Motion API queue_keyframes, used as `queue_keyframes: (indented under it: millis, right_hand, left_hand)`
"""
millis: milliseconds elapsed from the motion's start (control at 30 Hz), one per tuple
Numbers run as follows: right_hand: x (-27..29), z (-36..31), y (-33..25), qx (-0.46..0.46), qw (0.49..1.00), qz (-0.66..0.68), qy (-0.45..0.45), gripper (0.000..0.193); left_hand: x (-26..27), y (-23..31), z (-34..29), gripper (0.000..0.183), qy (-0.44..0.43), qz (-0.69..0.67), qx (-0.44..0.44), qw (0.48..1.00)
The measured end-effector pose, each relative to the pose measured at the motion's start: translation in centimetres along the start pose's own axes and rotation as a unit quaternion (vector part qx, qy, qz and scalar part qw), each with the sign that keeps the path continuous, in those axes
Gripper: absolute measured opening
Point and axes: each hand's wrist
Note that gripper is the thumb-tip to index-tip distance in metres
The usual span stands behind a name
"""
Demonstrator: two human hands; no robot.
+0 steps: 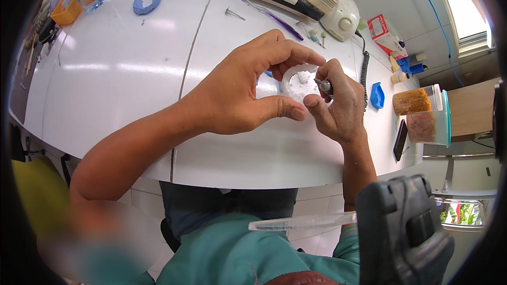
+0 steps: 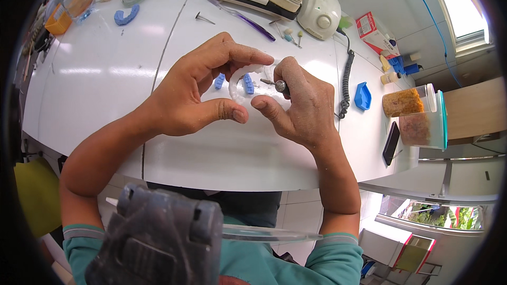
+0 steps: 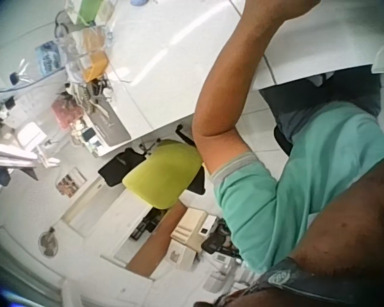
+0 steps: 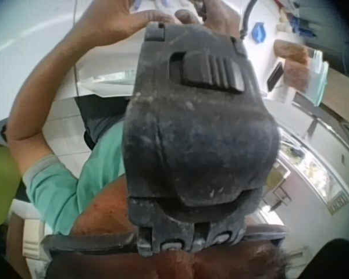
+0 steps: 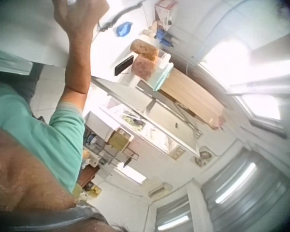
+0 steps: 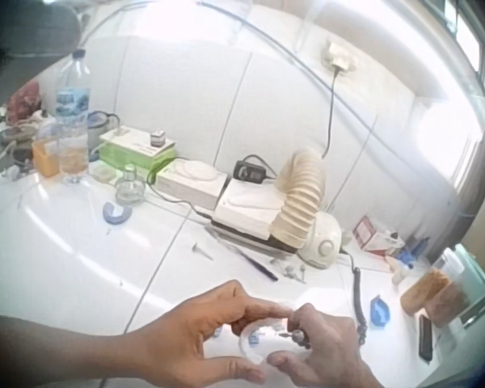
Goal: The person uses a rotary grinding tool to shape and smooth a clear plastic dental appliance held in their left hand. They rotate the appliance to grind different sections, including the inner and outer surfaces, while working at a white table.
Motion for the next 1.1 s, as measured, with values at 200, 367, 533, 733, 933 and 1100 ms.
queue_keyframes:
  millis: [200, 367, 533, 733, 933, 1100]
  right_hand:
    - [-1.0, -0.3, 0.5, 0.037, 0.998, -0.042, 0.022, 0.068]
    - [-1.1, -0.4, 0.7, 0.025, 0.998, -0.052, 0.005, 0.070]
    - [-1.4, -0.5, 0.4, -0.007, 0.999, -0.035, 0.016, 0.072]
    - [-1.2, -0.4, 0.5, -0.003, 0.999, -0.045, 0.013, 0.068]
    - [-1.3, -0.3, 0.4, 0.018, 0.999, -0.034, 0.012, 0.058]
    - [-1.3, -0.3, 0.4, 0.034, 0.999, -0.038, 0.005, 0.053]
  left_hand:
    - [-0.4, -0.1, -0.2, 0.072, 0.015, -0.001, -0.024, 1.000]
    - [-0.6, -0.3, -0.4, 0.070, 0.027, 0.009, -0.029, 0.999]
    - [-1.0, -0.6, -0.6, 0.067, 0.051, -0.019, -0.040, 0.998]
    - [-1.3, -0.8, -0.5, 0.065, 0.066, -0.069, -0.032, 0.995]
    - [-1.5, -0.6, -0.8, 0.063, 0.073, -0.081, -0.029, 0.994]
    - [-1.6, -0.6, -0.8, 0.063, 0.072, -0.078, -0.028, 0.994]
Point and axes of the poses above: each hand's wrist, its own z-axis towards the middle knuckle, its own x-axis out of the back of the hand, y = z × x, and after that the axes turned 4 degrees about x, right-handed
